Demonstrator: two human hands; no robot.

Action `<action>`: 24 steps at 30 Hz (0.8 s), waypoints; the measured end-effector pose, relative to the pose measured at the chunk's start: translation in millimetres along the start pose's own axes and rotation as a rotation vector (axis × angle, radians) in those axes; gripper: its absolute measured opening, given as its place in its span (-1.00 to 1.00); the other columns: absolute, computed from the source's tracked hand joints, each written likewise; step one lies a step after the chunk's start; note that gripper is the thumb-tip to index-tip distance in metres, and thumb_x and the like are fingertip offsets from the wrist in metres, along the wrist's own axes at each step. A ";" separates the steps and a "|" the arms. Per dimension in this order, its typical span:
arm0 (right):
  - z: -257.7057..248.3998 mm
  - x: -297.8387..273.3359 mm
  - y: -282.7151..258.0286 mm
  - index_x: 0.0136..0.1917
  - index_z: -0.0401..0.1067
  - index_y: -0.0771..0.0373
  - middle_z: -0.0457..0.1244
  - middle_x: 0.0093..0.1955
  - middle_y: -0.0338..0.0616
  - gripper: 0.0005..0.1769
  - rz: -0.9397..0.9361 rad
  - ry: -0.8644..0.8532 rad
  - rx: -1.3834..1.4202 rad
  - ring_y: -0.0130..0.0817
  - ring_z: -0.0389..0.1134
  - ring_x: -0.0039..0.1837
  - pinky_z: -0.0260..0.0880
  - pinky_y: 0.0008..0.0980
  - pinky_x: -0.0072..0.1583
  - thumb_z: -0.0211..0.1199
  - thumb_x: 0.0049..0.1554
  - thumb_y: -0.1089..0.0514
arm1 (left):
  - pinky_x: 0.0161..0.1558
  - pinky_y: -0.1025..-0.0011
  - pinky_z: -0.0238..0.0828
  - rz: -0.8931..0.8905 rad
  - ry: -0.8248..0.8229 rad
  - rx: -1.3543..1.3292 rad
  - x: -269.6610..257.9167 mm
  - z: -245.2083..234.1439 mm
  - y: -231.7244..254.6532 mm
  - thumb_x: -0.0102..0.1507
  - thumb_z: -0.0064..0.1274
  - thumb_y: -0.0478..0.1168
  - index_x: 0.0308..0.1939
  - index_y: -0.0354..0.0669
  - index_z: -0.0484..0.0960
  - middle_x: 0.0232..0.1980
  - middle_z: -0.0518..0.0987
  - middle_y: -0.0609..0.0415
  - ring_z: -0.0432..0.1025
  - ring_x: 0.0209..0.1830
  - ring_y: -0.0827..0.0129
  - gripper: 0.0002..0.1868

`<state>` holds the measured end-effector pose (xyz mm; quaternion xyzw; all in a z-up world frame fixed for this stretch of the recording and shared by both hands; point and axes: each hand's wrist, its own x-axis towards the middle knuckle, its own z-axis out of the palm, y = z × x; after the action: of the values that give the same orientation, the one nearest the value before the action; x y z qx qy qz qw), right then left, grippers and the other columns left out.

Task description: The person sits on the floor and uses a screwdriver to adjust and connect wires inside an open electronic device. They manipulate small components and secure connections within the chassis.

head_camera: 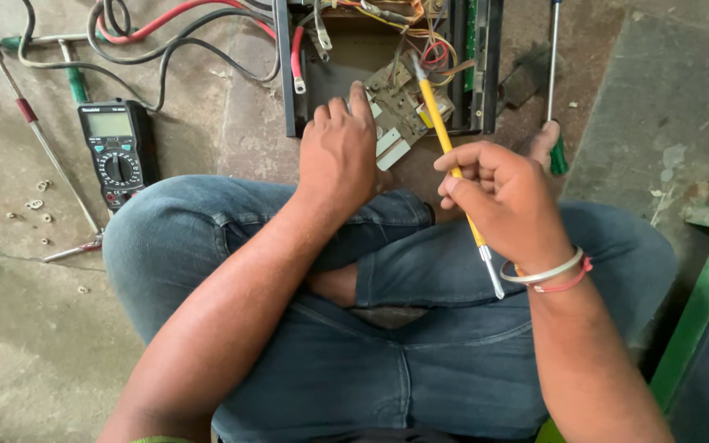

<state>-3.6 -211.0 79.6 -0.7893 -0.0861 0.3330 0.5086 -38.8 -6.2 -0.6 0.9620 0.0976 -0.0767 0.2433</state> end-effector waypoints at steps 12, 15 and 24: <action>28.5 -37.4 20.3 0.39 0.28 0.25 0.21 -0.46 -0.15 -0.52 0.005 0.098 -0.259 -0.42 0.24 -0.38 0.24 -0.33 -0.27 0.12 0.19 0.28 | 0.01 0.21 0.46 -0.009 -0.057 -0.025 4.0 -8.0 -3.6 -0.31 0.59 0.04 0.36 -0.45 0.26 0.01 0.56 -0.20 0.47 0.04 -0.05 0.28; 32.7 -31.8 22.0 0.37 0.31 0.24 0.27 -0.44 -0.08 -0.56 -0.028 0.126 -0.401 -0.24 0.32 -0.37 0.30 -0.20 -0.23 0.15 0.21 0.23 | 0.02 0.23 0.46 0.002 -0.049 -0.007 2.9 -8.9 -3.9 -0.30 0.59 0.06 0.36 -0.46 0.27 0.01 0.56 -0.21 0.48 0.03 -0.05 0.29; 39.6 -21.1 33.5 0.39 0.31 0.22 0.36 -0.29 0.12 -0.53 -0.069 0.171 -0.597 0.16 0.42 -0.18 0.36 0.05 -0.09 0.15 0.21 0.18 | -0.02 0.24 0.49 0.017 -0.047 0.019 3.0 -3.6 -6.9 -0.33 0.60 0.11 0.35 -0.47 0.28 -0.01 0.58 -0.17 0.49 0.02 -0.01 0.32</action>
<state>-50.7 -207.1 49.7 -0.9256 -0.1637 0.2080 0.2705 -37.0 1.9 -1.2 0.9629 0.0831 -0.0980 0.2371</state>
